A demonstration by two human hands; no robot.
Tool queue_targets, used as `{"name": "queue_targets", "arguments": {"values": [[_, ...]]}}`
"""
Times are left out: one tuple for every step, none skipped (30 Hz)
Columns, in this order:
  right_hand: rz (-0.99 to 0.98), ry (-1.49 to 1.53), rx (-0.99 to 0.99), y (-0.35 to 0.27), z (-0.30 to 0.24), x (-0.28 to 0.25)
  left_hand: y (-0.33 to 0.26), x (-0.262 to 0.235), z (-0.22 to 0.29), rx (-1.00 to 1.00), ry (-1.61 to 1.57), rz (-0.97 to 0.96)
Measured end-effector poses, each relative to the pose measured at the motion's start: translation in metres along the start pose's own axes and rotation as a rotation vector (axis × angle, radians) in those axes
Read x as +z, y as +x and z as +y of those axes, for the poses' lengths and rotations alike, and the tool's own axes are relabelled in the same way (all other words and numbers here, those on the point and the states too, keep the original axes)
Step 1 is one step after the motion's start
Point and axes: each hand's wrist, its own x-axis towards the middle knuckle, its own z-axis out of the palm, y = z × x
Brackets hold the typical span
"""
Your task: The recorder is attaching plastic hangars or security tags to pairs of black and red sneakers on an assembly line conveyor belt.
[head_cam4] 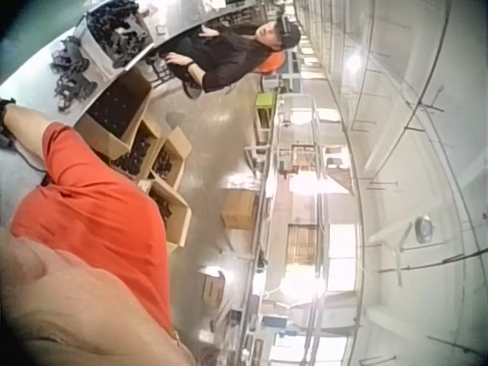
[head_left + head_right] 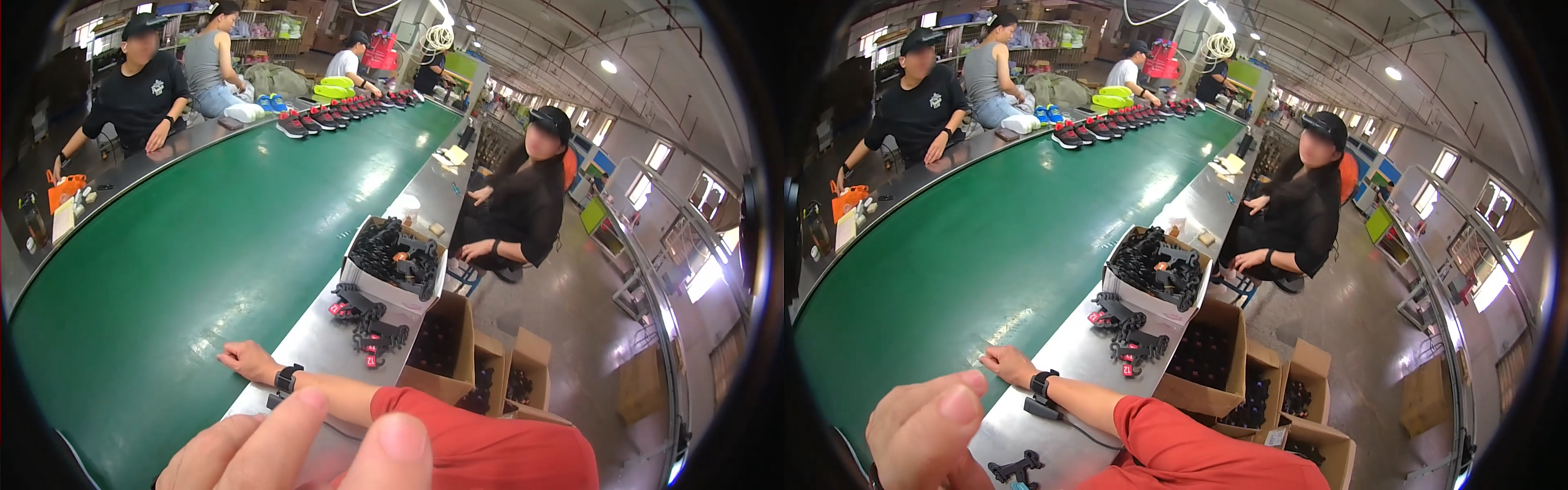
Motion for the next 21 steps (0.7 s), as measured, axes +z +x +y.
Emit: {"name": "queue_targets", "arguments": {"values": [[-0.036,-0.006,0.059,0.000,-0.003,-0.004,0.003,0.001,0.001,0.004,-0.013,-0.003],[-0.031,-0.004,0.067,0.000,-0.002,-0.003,0.007,-0.001,0.008,-0.075,-0.067,-0.003],[-0.002,-0.004,0.037,0.000,0.002,-0.004,0.020,-0.003,0.017,-0.158,-0.117,-0.002],[0.024,-0.005,0.008,0.000,0.004,-0.005,0.034,-0.005,0.028,-0.243,-0.166,0.001],[0.019,-0.005,0.013,-0.001,0.005,-0.005,0.045,-0.007,0.038,-0.330,-0.213,0.004],[0.009,-0.002,0.018,-0.001,0.005,-0.004,0.050,-0.008,0.042,-0.414,-0.259,0.007],[-0.002,0.001,0.022,0.000,0.005,-0.003,0.048,-0.008,0.046,-0.418,-0.261,0.009],[-0.005,-0.001,0.024,0.001,0.004,-0.001,0.042,-0.006,0.051,-0.435,-0.243,0.044],[-0.008,-0.014,0.039,0.001,0.004,-0.001,0.036,-0.003,0.056,-0.453,-0.225,0.081],[-0.010,-0.028,0.054,0.000,0.005,-0.001,0.030,0.000,0.061,-0.471,-0.207,0.119],[-0.015,-0.031,0.057,0.001,0.008,-0.001,0.023,0.004,0.065,-0.488,-0.189,0.156],[-0.002,-0.021,0.047,0.002,0.013,-0.001,0.020,0.006,0.066,-0.504,-0.172,0.193],[0.008,-0.005,0.031,0.003,0.013,0.002,0.019,0.008,0.054,-0.507,-0.169,0.196],[0.004,-0.005,0.029,0.003,0.012,0.004,0.015,0.014,0.032,-0.186,-0.169,0.263],[-0.024,-0.006,0.044,0.004,0.011,0.008,0.010,0.020,0.017,0.130,-0.163,0.323],[-0.046,-0.012,0.061,0.004,0.011,0.006,0.009,0.027,0.014,0.128,-0.162,0.326],[-0.049,-0.015,0.061,0.004,0.011,0.005,0.007,0.034,0.013,0.119,-0.192,0.344],[-0.050,-0.011,0.067,0.004,0.010,0.003,0.005,0.040,0.014,0.110,-0.220,0.360],[-0.052,-0.006,0.073,0.003,0.009,0.002,0.002,0.047,0.015,0.101,-0.249,0.376],[-0.055,-0.006,0.072,0.004,0.009,0.002,-0.001,0.053,0.017,0.092,-0.277,0.392],[-0.036,-0.011,0.068,0.004,0.009,0.002,-0.004,0.059,0.019,0.086,-0.310,0.406]]}}
